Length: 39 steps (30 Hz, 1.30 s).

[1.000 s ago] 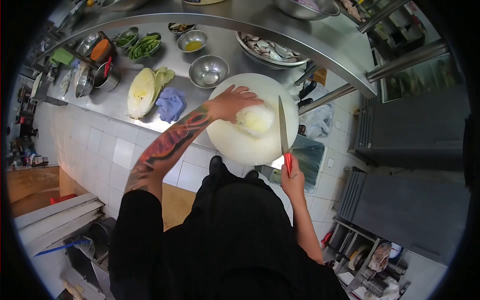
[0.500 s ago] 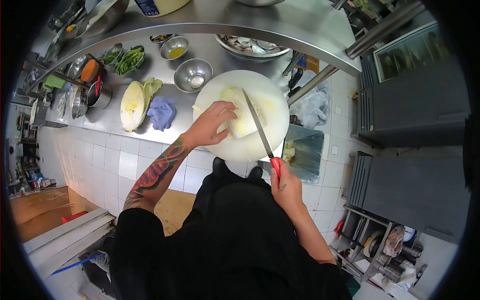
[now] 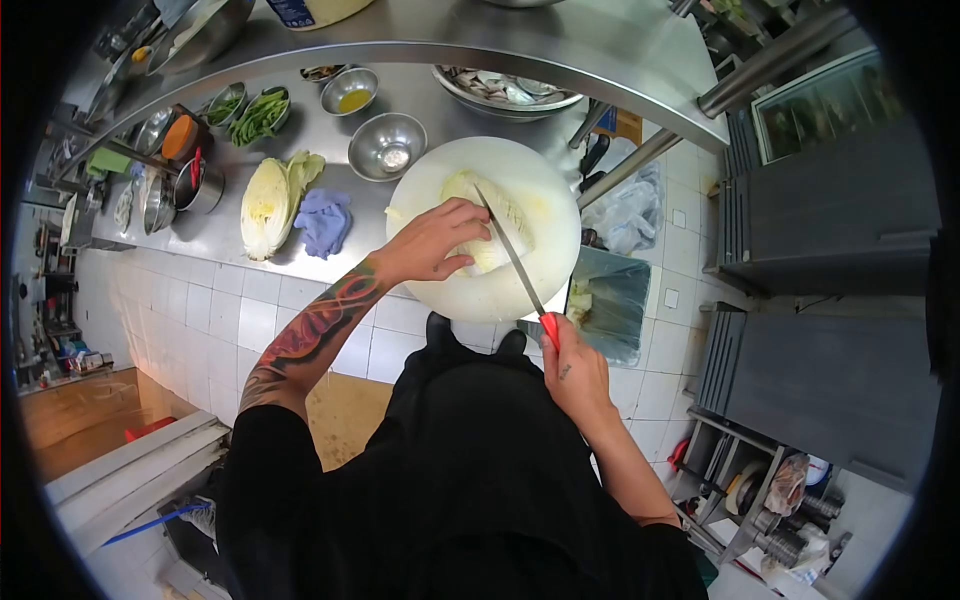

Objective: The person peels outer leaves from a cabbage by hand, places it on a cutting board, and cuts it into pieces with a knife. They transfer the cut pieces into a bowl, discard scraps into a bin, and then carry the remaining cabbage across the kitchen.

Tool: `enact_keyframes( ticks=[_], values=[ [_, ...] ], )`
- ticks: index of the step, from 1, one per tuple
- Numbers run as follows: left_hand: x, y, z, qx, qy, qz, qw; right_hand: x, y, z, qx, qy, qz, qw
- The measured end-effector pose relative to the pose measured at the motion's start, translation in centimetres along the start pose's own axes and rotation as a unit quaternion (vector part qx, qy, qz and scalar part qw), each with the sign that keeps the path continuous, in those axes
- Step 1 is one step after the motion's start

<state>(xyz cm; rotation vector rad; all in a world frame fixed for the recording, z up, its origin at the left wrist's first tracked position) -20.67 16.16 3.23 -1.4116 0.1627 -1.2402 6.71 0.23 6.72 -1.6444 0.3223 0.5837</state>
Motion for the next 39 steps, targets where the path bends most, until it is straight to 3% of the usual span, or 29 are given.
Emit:
enact_keyframes(
  ticks=[4,7,9,11,15,17,18,20,21,23,26,27,28,30,31,33,36,39],
  values=[
    [-0.3,-0.1,0.1,-0.007,0.007,0.000,1.000,-0.1,-0.4,0.0,0.015,-0.008,0.003,1.000],
    [-1.4,-0.5,0.2,0.003,-0.019,-0.014,1.000,0.5,-0.7,0.2,0.002,0.025,0.036,0.999],
    [-2.0,-1.1,0.8,0.018,-0.043,-0.023,0.999,1.9,-0.5,0.3,0.026,0.094,0.093,0.991],
    [-1.8,-1.2,2.2,-0.075,-0.051,0.114,0.989,3.6,0.6,0.5,0.027,0.125,0.115,0.985],
    [-2.6,0.3,4.0,-0.146,-0.015,0.124,0.981,7.0,3.4,1.2,0.032,0.157,0.136,0.978],
    [-1.8,-0.4,3.9,-0.159,-0.101,0.166,0.968,7.5,4.1,1.3,0.028,0.169,0.132,0.976],
    [-1.2,-0.1,3.4,-0.162,-0.098,0.169,0.967,7.4,4.1,1.3,0.038,0.155,0.108,0.981],
    [-0.6,0.8,2.0,-0.051,-0.182,0.186,0.964,6.9,4.0,1.3,0.052,0.142,0.087,0.985],
    [-0.2,2.2,1.5,-0.053,-0.179,0.188,0.964,6.2,3.5,1.3,0.074,0.130,0.106,0.983],
    [0.3,4.5,0.5,0.117,-0.291,0.197,0.929,4.5,2.6,1.2,0.096,0.119,0.127,0.980],
    [1.6,6.9,0.9,0.175,-0.343,0.184,0.904,1.5,1.8,0.9,0.094,0.080,0.092,0.988],
    [2.4,6.5,1.0,0.154,-0.360,0.162,0.906,0.6,1.7,0.9,0.086,0.050,0.074,0.992],
    [1.9,6.4,0.5,0.157,-0.362,0.159,0.905,-0.1,1.6,0.9,0.077,0.019,0.057,0.995],
    [0.4,5.4,-1.8,0.178,-0.253,0.065,0.949,-0.4,1.6,0.9,0.048,0.014,0.043,0.998],
    [-0.5,4.4,-3.0,0.179,-0.256,0.066,0.948,-0.5,1.7,0.8,0.037,0.011,0.036,0.999],
    [-2.0,3.0,-4.8,0.160,-0.232,-0.119,0.952,-0.7,1.8,0.6,0.024,0.012,0.031,0.999],
    [-1.9,1.2,-5.7,0.168,-0.161,-0.032,0.972,-1.2,1.6,0.4,0.021,-0.003,0.027,0.999],
    [-0.6,0.2,-4.1,0.143,-0.114,-0.038,0.982,-1.5,1.7,0.2,0.025,-0.013,0.027,0.999]
  ],
)
Point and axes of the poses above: each hand's wrist, its own z-axis towards the middle knuckle, its own y-axis out of the palm, x = y × z, the point moved 3 cm from there along z, towards the middle knuckle, and after that the axes turned 1 degree about -x, right-handed, at the moved point
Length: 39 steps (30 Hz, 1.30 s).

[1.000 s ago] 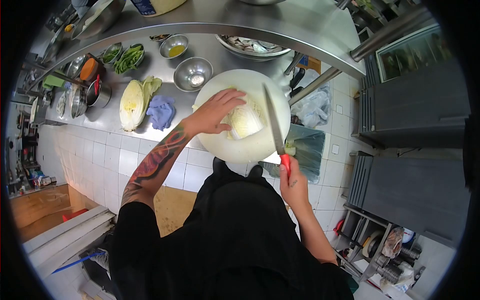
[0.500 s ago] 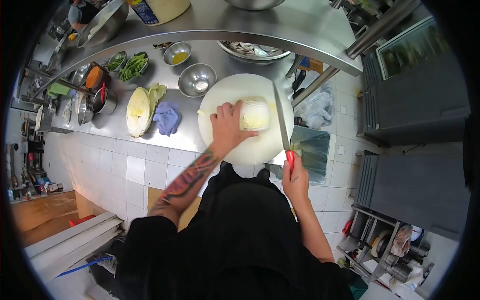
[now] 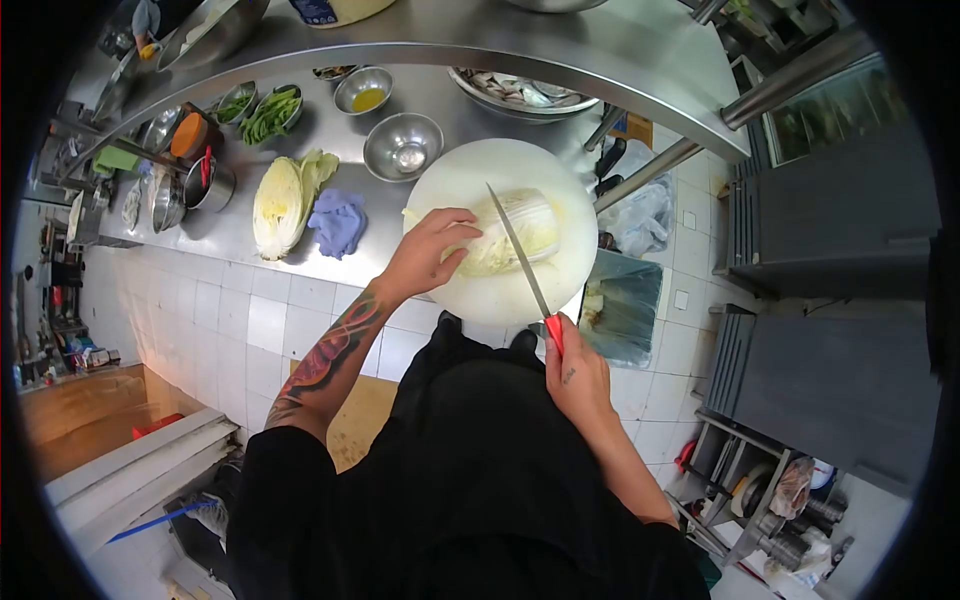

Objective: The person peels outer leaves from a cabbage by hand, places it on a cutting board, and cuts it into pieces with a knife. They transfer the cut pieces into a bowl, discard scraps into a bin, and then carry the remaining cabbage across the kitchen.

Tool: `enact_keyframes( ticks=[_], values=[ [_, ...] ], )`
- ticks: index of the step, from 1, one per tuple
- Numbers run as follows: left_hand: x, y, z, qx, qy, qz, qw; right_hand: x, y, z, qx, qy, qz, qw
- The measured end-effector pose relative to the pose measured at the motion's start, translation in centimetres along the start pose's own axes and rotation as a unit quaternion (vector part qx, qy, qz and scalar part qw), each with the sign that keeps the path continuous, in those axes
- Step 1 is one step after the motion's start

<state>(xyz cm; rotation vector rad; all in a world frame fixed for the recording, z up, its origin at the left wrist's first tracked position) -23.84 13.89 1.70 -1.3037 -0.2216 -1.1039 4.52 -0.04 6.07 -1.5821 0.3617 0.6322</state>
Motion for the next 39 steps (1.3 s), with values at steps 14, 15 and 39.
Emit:
enact_keyframes(
  ticks=[14,15,39],
  values=[
    [-0.1,0.7,3.4,-0.116,0.098,0.024,0.988,-1.8,-0.4,-0.6,-0.014,0.020,-0.061,0.998],
    [-0.1,0.7,3.4,-0.119,0.096,0.024,0.988,-2.0,-0.6,-0.5,-0.015,0.020,-0.063,0.998],
    [-0.2,2.2,1.9,-0.049,0.058,0.006,0.997,1.5,5.2,5.5,-0.147,0.137,-0.067,0.977]
  ],
)
Point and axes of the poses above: each hand's wrist, its own z-axis towards the middle knuckle, its own y-axis out of the palm, x = y × z, the point moved 3 cm from there along z, towards the middle knuckle, and after that the axes turned 1 degree about -x, right-handed, at the moved point
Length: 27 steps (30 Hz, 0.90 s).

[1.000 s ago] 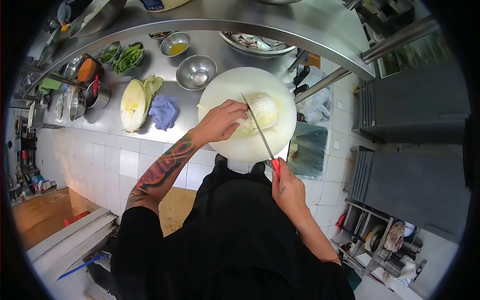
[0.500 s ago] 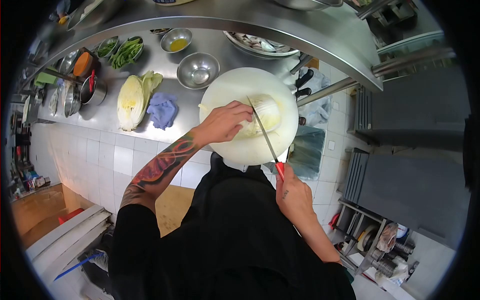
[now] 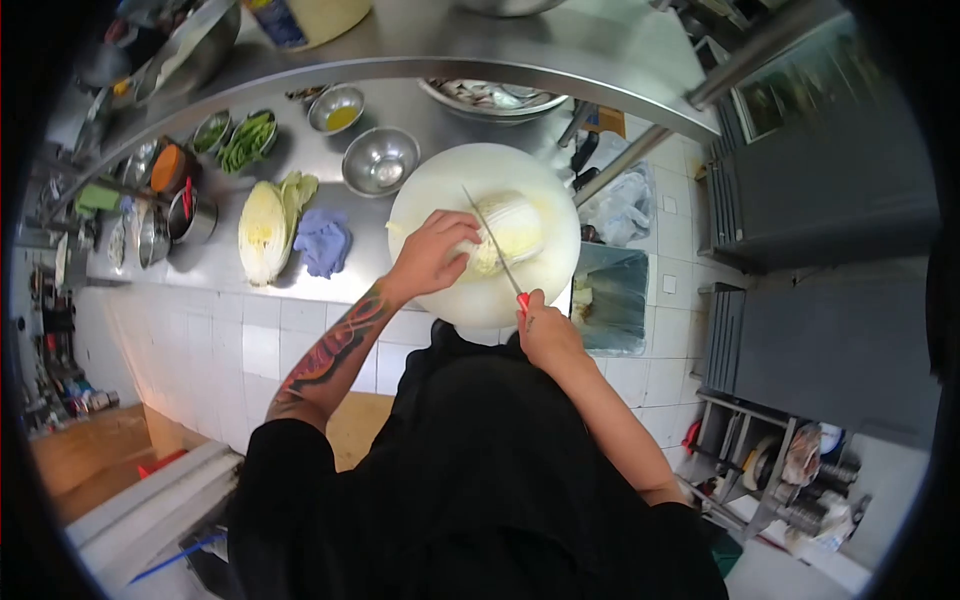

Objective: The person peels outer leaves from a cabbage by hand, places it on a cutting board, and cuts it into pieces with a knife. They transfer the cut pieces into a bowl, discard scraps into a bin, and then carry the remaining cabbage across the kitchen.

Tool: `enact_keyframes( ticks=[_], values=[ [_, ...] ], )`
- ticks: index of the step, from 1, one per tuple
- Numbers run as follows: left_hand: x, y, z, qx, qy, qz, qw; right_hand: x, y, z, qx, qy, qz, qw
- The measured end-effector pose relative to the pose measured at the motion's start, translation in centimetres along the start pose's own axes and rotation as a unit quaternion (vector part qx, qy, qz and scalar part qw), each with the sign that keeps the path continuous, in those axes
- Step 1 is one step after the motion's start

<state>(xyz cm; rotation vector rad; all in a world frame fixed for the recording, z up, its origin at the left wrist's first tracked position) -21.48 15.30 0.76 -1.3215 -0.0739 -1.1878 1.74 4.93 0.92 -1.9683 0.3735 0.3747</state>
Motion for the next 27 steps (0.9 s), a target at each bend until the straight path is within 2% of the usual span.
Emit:
enact_keyframes(
  ticks=[2,5,6,8,9,10,13,15,19,24,27],
  values=[
    [0.0,-0.1,0.2,0.017,-0.006,-0.006,1.000,-0.8,-0.7,-0.2,-0.039,0.011,-0.021,0.999],
    [0.2,0.4,0.3,0.024,-0.019,0.008,0.999,1.3,2.6,2.5,-0.016,-0.016,-0.001,1.000],
    [0.1,0.5,0.0,0.011,-0.023,0.018,0.999,1.2,1.9,2.4,-0.015,-0.014,0.000,1.000],
    [0.3,1.1,-0.2,-0.002,-0.026,0.035,0.999,-0.8,-1.5,1.5,-0.096,0.020,0.057,0.994],
    [0.9,1.4,-0.4,0.020,-0.035,0.040,0.998,-2.6,-4.4,0.1,-0.142,0.062,0.077,0.985],
    [1.3,1.7,-0.7,0.043,-0.046,0.045,0.997,-2.8,-5.5,-0.8,-0.143,0.057,0.078,0.985],
    [0.8,3.3,-1.6,0.073,-0.067,0.062,0.993,0.5,-5.6,-3.8,-0.165,0.045,0.083,0.982],
    [0.9,4.2,-1.7,0.078,-0.103,0.081,0.988,4.5,-3.9,-5.4,-0.010,-0.111,0.063,0.992],
    [0.6,5.2,-1.7,0.085,-0.175,0.096,0.976,7.3,-5.0,-7.1,-0.019,-0.106,0.117,0.987],
    [0.3,4.1,-1.8,0.071,-0.193,0.105,0.973,9.2,-6.6,-7.3,-0.045,-0.130,0.207,0.969],
    [-0.4,3.4,-1.9,0.074,-0.191,0.112,0.972,10.7,-8.6,-8.3,-0.039,-0.132,0.178,0.974]
  ],
)
Point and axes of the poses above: each hand's wrist, its own z-axis towards the middle knuckle, its own y-axis out of the palm, x = y × z, the point moved 3 cm from there along z, towards the middle knuckle, and after that the axes turned 1 degree about -x, right-handed, at the moved point
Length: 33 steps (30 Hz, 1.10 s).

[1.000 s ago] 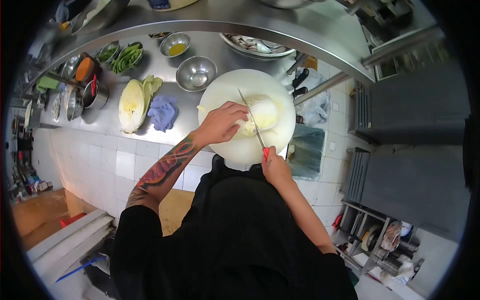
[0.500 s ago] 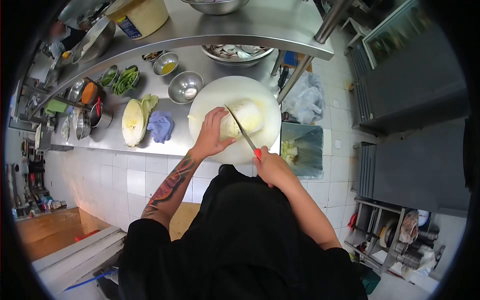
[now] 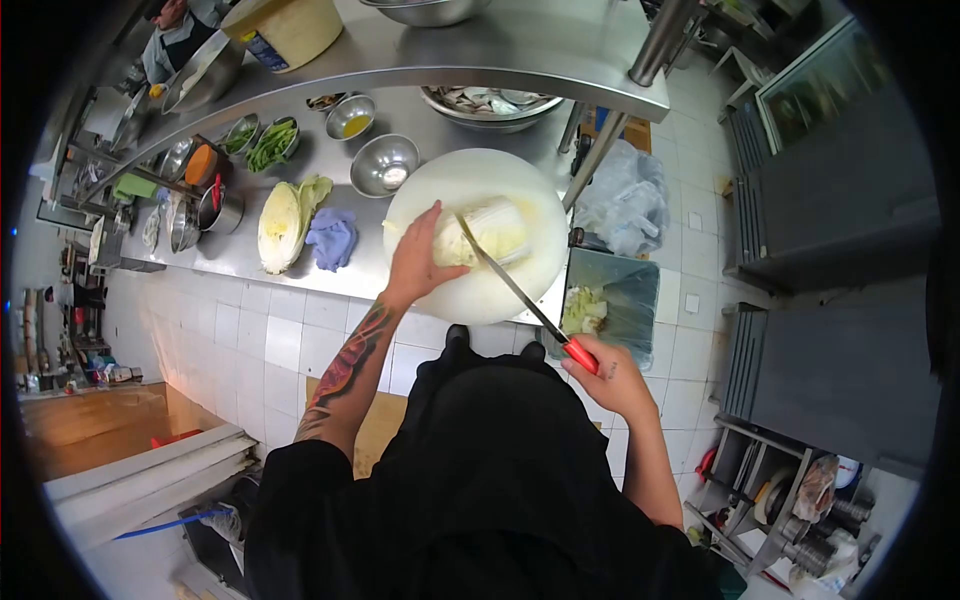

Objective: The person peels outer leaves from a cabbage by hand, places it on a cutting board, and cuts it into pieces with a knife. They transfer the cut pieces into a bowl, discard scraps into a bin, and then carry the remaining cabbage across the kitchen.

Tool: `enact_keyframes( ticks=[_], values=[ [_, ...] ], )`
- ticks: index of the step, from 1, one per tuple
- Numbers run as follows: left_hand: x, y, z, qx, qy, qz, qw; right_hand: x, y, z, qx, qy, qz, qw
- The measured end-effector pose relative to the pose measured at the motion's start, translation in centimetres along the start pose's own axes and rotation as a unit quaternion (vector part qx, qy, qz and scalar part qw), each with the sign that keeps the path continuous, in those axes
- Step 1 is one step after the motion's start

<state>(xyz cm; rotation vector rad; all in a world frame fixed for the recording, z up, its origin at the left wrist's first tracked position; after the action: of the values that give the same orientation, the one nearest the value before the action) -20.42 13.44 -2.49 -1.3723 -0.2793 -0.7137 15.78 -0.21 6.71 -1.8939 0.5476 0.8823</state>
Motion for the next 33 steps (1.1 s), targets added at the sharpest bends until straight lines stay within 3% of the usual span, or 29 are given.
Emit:
enact_keyframes(
  ticks=[1,3,5,7,9,11,12,14,17,19,20,23,27,29,30,31,33],
  values=[
    [-0.6,-0.4,0.2,0.008,0.000,0.005,1.000,0.4,0.0,-0.2,0.002,0.001,0.001,1.000],
    [-1.0,-0.9,0.5,0.000,-0.006,-0.003,1.000,1.7,0.0,-0.3,0.107,-0.019,0.068,0.992],
    [0.5,-2.0,1.1,-0.036,-0.010,0.116,0.992,2.8,0.5,1.2,0.157,-0.012,0.025,0.987],
    [3.7,-2.2,2.4,-0.052,0.044,0.154,0.986,4.3,1.7,3.9,0.203,-0.006,-0.017,0.979],
    [6.8,-1.4,4.1,-0.105,0.141,0.071,0.982,5.0,2.7,7.1,0.300,-0.061,-0.083,0.948],
    [7.1,0.5,5.8,-0.118,0.147,0.054,0.981,4.0,3.1,9.8,0.278,-0.026,-0.119,0.953],
    [6.9,1.5,6.8,-0.166,0.117,0.092,0.975,3.6,3.2,11.1,0.254,0.008,-0.156,0.955],
    [6.8,1.5,8.5,-0.212,0.088,0.131,0.964,3.5,4.2,13.3,0.264,-0.023,-0.156,0.952],
    [5.8,-0.1,10.4,-0.289,0.087,0.061,0.951,3.6,5.3,14.9,0.258,-0.066,-0.153,0.952],
    [3.5,-0.7,11.2,-0.288,-0.012,-0.130,0.949,3.2,6.0,15.3,0.242,-0.065,-0.140,0.958],
    [2.8,-0.8,11.1,-0.247,0.018,-0.143,0.958,3.2,6.3,15.5,0.242,-0.066,-0.139,0.958],
    [3.0,-0.9,11.2,-0.284,0.094,-0.194,0.934,3.3,6.6,15.4,0.236,-0.060,-0.172,0.955],
    [0.0,-0.4,12.8,-0.241,0.115,-0.210,0.940,1.8,5.3,14.7,0.213,-0.010,-0.174,0.961],
    [-3.2,-0.4,13.5,-0.220,-0.065,-0.419,0.878,1.6,5.5,14.4,0.217,0.006,-0.180,0.959],
    [-3.8,-0.6,13.5,-0.206,-0.088,-0.463,0.858,1.6,5.7,14.2,0.234,0.013,-0.179,0.955],
    [-4.3,-0.7,13.5,-0.212,-0.084,-0.465,0.856,1.6,5.9,14.2,0.252,0.020,-0.178,0.951],
    [-4.2,-1.0,12.9,-0.277,0.007,-0.472,0.837,1.5,6.8,14.2,0.266,0.034,-0.167,0.949]
  ],
)
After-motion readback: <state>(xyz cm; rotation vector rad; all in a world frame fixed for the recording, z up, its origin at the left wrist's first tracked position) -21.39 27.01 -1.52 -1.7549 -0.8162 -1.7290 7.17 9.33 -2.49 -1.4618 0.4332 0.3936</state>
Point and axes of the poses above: each hand's wrist, its own z-axis towards the middle knuckle, its own y-axis out of the palm, x = y × z, the point moved 3 cm from there along z, towards the middle knuckle, and after that the axes turned 1 degree about -x, right-handed, at the moved point
